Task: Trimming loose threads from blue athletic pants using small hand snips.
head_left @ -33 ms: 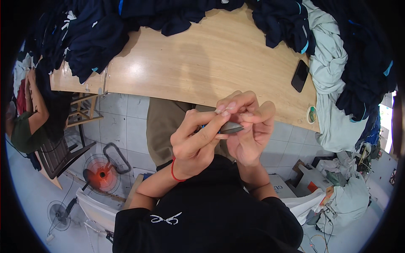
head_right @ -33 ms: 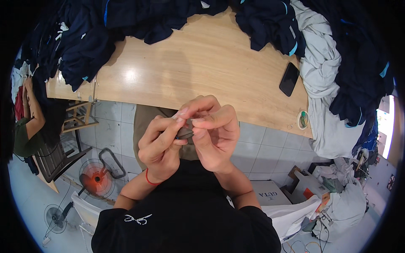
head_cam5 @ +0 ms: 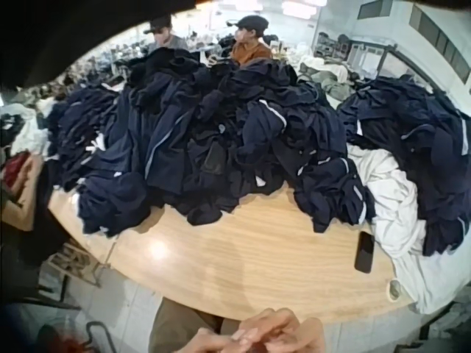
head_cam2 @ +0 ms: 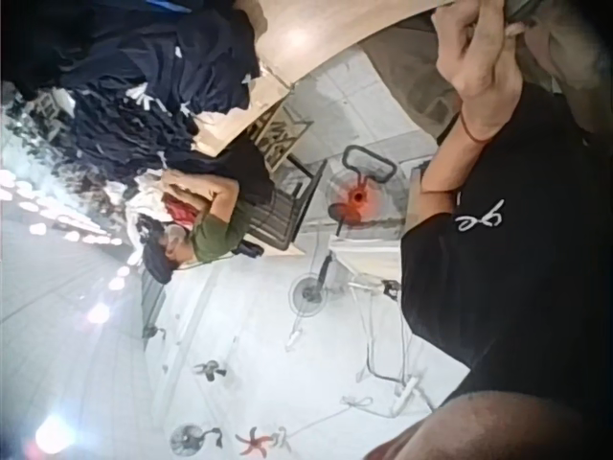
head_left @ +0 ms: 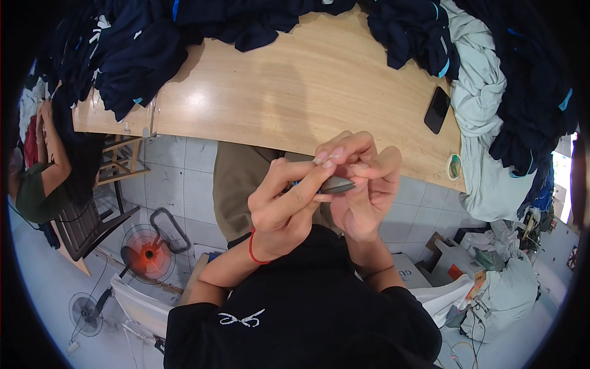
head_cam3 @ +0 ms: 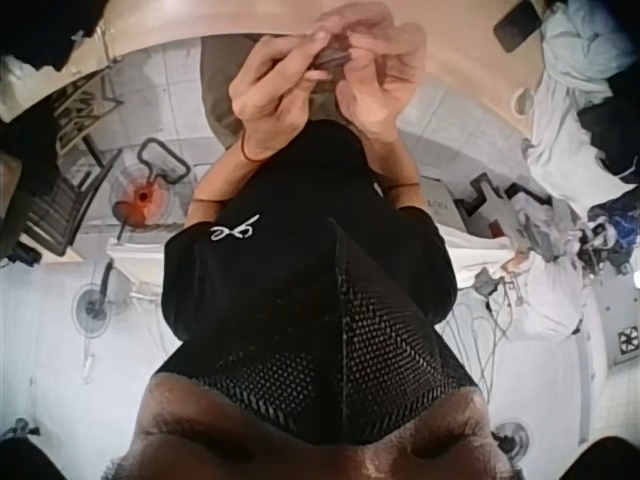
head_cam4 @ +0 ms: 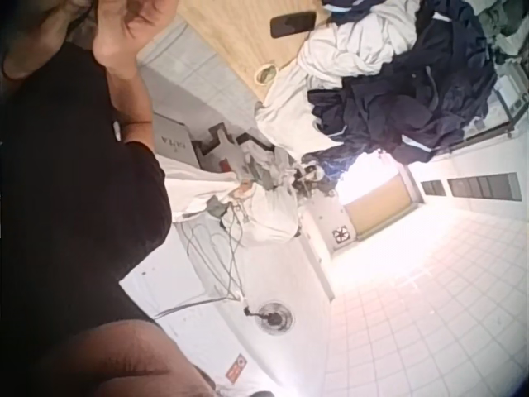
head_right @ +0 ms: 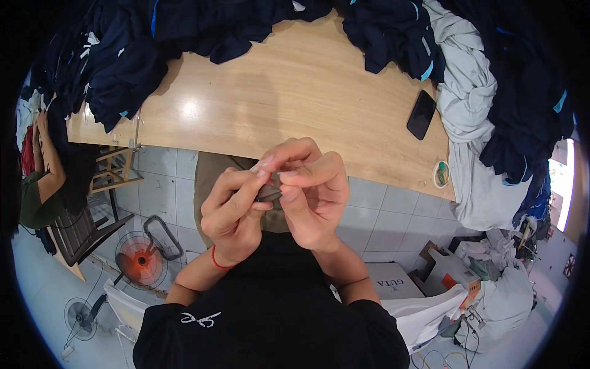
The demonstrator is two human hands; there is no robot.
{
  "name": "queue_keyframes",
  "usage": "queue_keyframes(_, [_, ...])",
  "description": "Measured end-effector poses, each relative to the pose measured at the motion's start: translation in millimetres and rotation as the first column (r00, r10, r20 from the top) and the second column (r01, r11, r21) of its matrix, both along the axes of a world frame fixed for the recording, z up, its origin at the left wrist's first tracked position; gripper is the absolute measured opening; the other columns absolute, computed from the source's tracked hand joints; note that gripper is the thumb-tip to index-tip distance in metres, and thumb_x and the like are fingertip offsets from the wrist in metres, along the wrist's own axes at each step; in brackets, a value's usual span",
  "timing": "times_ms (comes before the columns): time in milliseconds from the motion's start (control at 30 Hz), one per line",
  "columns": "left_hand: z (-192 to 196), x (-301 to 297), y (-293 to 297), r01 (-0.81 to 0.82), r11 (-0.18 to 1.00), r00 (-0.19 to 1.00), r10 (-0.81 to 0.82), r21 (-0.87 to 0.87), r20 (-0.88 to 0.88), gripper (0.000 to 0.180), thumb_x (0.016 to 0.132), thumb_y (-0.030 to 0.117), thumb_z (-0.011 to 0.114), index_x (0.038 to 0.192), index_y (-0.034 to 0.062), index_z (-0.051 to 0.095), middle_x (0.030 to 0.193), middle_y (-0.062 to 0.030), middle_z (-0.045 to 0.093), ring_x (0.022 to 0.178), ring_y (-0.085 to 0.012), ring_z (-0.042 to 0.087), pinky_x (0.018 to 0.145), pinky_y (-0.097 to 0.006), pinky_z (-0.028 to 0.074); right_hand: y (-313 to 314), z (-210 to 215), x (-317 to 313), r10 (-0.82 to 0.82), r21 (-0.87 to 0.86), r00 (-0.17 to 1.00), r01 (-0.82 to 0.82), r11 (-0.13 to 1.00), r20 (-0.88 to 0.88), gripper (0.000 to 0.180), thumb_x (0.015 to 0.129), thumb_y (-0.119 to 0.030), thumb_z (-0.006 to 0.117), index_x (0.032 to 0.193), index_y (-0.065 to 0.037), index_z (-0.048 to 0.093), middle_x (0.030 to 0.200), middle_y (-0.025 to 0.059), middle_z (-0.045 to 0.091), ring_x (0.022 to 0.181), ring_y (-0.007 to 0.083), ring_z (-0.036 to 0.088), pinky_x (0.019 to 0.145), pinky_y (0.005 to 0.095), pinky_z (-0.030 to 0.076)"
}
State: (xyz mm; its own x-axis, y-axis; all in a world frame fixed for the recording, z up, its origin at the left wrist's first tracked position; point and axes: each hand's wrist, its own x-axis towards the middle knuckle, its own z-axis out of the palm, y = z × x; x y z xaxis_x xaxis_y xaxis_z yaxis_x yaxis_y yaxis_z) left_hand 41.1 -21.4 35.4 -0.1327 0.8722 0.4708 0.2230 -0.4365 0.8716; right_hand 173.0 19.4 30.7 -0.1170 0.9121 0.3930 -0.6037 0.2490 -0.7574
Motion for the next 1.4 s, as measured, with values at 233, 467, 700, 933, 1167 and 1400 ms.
queue_keyframes(233, [2, 0, 0, 0.010, 0.999, 1.000, -0.009, -0.032, 0.017, 0.049, 0.078, -0.004, 0.083, 0.127, 0.0013, 0.078, 0.106, -0.0106, 0.074, 0.078, -0.0207, 0.061, 0.070, -0.033, 0.043, 3, -3, -2, 0.010, 0.019, 1.000, -0.009, 1.000, -0.026, 0.010, 0.108, -0.007, 0.062, 0.117, -0.006, 0.057, 0.122, 0.0238, 0.062, 0.108, 0.0275, 0.067, 0.094, 0.0399, 0.059])
queue_keyframes(467, [-2, -2, 1, 0.033, 0.999, 0.999, -0.032, -0.028, 0.031, 0.051, 0.077, -0.005, 0.083, 0.127, 0.0031, 0.079, 0.108, -0.0102, 0.074, 0.076, -0.0212, 0.057, 0.068, -0.033, 0.044, 4, -4, -2, 0.022, 0.015, 0.997, -0.021, 1.000, -0.072, 0.012, 0.108, -0.010, 0.065, 0.117, -0.005, 0.058, 0.122, 0.0246, 0.062, 0.110, 0.0281, 0.067, 0.097, 0.0423, 0.058])
queue_keyframes(700, [-2, -3, 0, 0.030, 1.000, 1.000, -0.030, 0.005, 0.005, 0.053, 0.074, -0.005, 0.083, 0.126, 0.0036, 0.079, 0.106, -0.0086, 0.073, 0.072, -0.0203, 0.052, 0.067, -0.033, 0.042, 2, -5, -3, 0.030, 0.023, 0.997, -0.029, 0.999, -0.071, 0.013, 0.108, -0.011, 0.066, 0.117, -0.005, 0.059, 0.122, 0.0249, 0.062, 0.110, 0.0287, 0.067, 0.098, 0.0421, 0.058])
queue_keyframes(933, [-4, -1, -1, 0.003, 1.000, 1.000, -0.003, 0.003, 0.001, 0.051, 0.074, -0.006, 0.082, 0.124, 0.0039, 0.080, 0.106, -0.0084, 0.073, 0.072, -0.0202, 0.052, 0.067, -0.033, 0.041, 3, -5, -5, 0.019, 0.016, 0.998, -0.018, 1.000, -0.066, 0.013, 0.107, -0.012, 0.066, 0.117, -0.006, 0.060, 0.120, 0.0236, 0.063, 0.109, 0.0282, 0.066, 0.097, 0.0418, 0.058])
queue_keyframes(1167, [-7, 0, 0, -0.003, 1.000, 1.000, 0.003, 0.026, 0.011, 0.049, 0.076, -0.006, 0.081, 0.125, 0.0033, 0.080, 0.105, -0.0092, 0.074, 0.073, -0.0195, 0.053, 0.067, -0.033, 0.042, 3, -4, -5, 0.019, 0.010, 0.999, -0.019, 1.000, -0.049, 0.012, 0.107, -0.011, 0.066, 0.117, -0.006, 0.059, 0.120, 0.0228, 0.063, 0.109, 0.0272, 0.066, 0.094, 0.0397, 0.058])
queue_keyframes(1400, [-5, -1, -1, 0.032, 0.999, 0.997, -0.031, -0.012, 0.073, 0.044, 0.086, 0.002, 0.082, 0.130, 0.0013, 0.077, 0.105, -0.0094, 0.073, 0.074, -0.0187, 0.054, 0.069, -0.032, 0.043, 1, -2, -8, 0.017, -0.020, 0.997, -0.019, 1.000, -0.076, 0.011, 0.107, -0.009, 0.065, 0.116, -0.006, 0.059, 0.123, 0.0233, 0.062, 0.109, 0.0269, 0.066, 0.093, 0.0381, 0.059])
